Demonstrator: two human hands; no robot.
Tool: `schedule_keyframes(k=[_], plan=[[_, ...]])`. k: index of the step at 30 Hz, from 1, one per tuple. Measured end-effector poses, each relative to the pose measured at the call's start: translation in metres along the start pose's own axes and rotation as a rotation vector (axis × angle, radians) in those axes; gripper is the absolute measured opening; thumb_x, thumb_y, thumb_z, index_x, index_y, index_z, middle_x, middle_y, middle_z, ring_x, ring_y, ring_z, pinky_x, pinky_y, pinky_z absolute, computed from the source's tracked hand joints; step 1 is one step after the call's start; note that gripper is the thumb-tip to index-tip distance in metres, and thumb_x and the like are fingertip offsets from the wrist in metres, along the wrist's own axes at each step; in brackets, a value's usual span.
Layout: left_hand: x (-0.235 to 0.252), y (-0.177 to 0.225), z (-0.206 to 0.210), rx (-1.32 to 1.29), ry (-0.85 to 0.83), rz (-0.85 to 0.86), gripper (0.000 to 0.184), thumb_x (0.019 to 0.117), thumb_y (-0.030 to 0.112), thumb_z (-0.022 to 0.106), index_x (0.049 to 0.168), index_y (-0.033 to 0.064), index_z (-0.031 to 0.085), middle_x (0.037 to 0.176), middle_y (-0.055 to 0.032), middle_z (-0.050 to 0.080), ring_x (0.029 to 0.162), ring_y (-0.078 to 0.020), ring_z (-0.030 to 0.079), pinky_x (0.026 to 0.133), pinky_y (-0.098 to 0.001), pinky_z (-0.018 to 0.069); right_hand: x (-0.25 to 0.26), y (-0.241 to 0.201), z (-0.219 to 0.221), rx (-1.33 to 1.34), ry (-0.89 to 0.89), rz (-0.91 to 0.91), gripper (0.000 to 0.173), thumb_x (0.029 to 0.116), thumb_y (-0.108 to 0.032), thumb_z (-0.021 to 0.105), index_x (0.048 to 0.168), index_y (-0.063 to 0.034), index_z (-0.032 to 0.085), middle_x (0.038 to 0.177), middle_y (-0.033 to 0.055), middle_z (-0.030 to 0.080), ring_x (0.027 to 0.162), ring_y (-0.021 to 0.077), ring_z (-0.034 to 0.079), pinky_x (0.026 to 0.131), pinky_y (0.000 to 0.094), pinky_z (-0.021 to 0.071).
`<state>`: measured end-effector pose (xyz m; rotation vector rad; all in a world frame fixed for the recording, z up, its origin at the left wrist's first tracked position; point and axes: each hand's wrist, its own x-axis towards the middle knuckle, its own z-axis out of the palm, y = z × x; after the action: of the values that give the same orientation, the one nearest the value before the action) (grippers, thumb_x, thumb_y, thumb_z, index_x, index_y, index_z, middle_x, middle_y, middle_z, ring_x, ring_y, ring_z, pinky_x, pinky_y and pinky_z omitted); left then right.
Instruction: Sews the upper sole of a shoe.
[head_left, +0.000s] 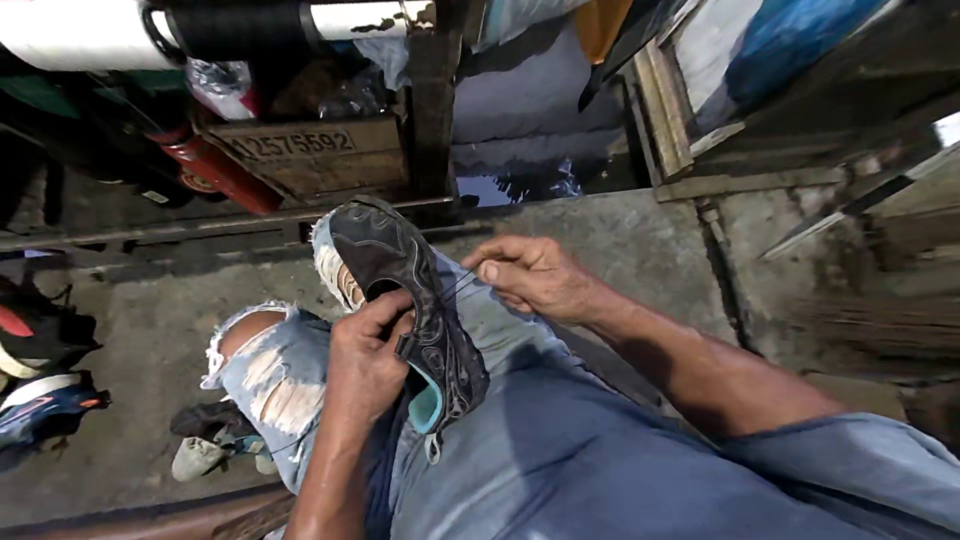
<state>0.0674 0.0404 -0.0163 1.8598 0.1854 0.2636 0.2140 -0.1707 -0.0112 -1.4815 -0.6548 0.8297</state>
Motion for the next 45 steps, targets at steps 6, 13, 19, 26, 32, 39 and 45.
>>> schedule_keyframes(k=[6,13,19,26,32,39,45], plan=[[-0.007,-0.002,-0.009,-0.040,-0.042,0.013,0.018,0.0951,0.002,0.059,0.102,0.0044,0.075,0.091,0.0014,0.075,0.081,-0.0027,0.069,0.076,-0.0214,0.0599,0.007,0.004,0.017,0.228,-0.091,0.066,0.013,0.0997,-0.010,0.060,0.105,-0.0026,0.070,0.063,0.0013,0.056,0.045,0.0044,0.046,0.043,0.0191,0.0417],[-0.009,-0.003,-0.008,-0.033,-0.016,-0.016,0.019,0.0953,0.002,0.056,0.101,0.0041,0.074,0.090,0.0021,0.074,0.080,-0.0021,0.069,0.075,-0.0207,0.0593,0.001,-0.007,0.009,-0.008,-0.418,-0.064,0.015,0.0957,-0.005,0.057,0.094,-0.0001,0.071,0.073,-0.0036,0.064,0.058,-0.0034,0.052,0.052,0.0138,0.0418],[-0.008,-0.014,-0.009,-0.025,-0.024,-0.041,0.025,0.0956,0.001,0.054,0.109,0.0034,0.074,0.097,-0.0003,0.075,0.085,-0.0039,0.070,0.079,-0.0229,0.0595,-0.003,-0.040,-0.013,-0.643,-0.422,0.138,0.025,0.1039,-0.030,0.059,0.105,-0.0109,0.075,0.076,-0.0032,0.067,0.067,0.0037,0.061,0.062,0.0258,0.0532],[-0.013,-0.010,-0.018,0.030,-0.031,-0.051,0.021,0.0980,0.006,0.058,0.110,0.0040,0.075,0.099,-0.0014,0.074,0.087,-0.0050,0.070,0.079,-0.0219,0.0591,0.006,-0.020,0.013,-0.735,-0.020,0.019,0.029,0.0994,-0.028,0.064,0.075,-0.0131,0.069,0.059,-0.0038,0.057,0.052,0.0076,0.055,0.049,0.0305,0.0462],[-0.015,-0.005,-0.015,0.151,0.008,-0.101,0.011,0.0884,0.018,0.069,0.092,0.0144,0.078,0.086,0.0062,0.064,0.080,-0.0014,0.061,0.071,-0.0182,0.0525,0.009,-0.032,0.017,-0.436,-0.174,0.237,0.010,0.0947,-0.013,0.072,0.100,-0.0066,0.077,0.077,0.0018,0.070,0.061,0.0076,0.063,0.057,0.0257,0.0549],[-0.011,-0.002,-0.013,0.147,0.005,-0.086,0.009,0.0884,0.019,0.070,0.083,0.0159,0.076,0.082,0.0080,0.060,0.078,0.0003,0.058,0.069,-0.0165,0.0503,0.011,-0.016,0.032,-0.331,-0.152,0.166,0.015,0.0987,-0.013,0.066,0.090,-0.0061,0.076,0.072,-0.0009,0.067,0.062,0.0036,0.059,0.058,0.0216,0.0495],[-0.012,-0.005,-0.013,0.154,0.011,-0.097,0.011,0.0872,0.018,0.069,0.077,0.0168,0.073,0.081,0.0082,0.059,0.077,0.0001,0.057,0.069,-0.0168,0.0487,0.005,-0.023,0.017,-0.128,-0.221,0.089,0.009,0.0916,-0.008,0.065,0.086,-0.0055,0.071,0.104,0.0053,0.063,0.071,0.0064,0.058,0.056,0.0198,0.0494]])
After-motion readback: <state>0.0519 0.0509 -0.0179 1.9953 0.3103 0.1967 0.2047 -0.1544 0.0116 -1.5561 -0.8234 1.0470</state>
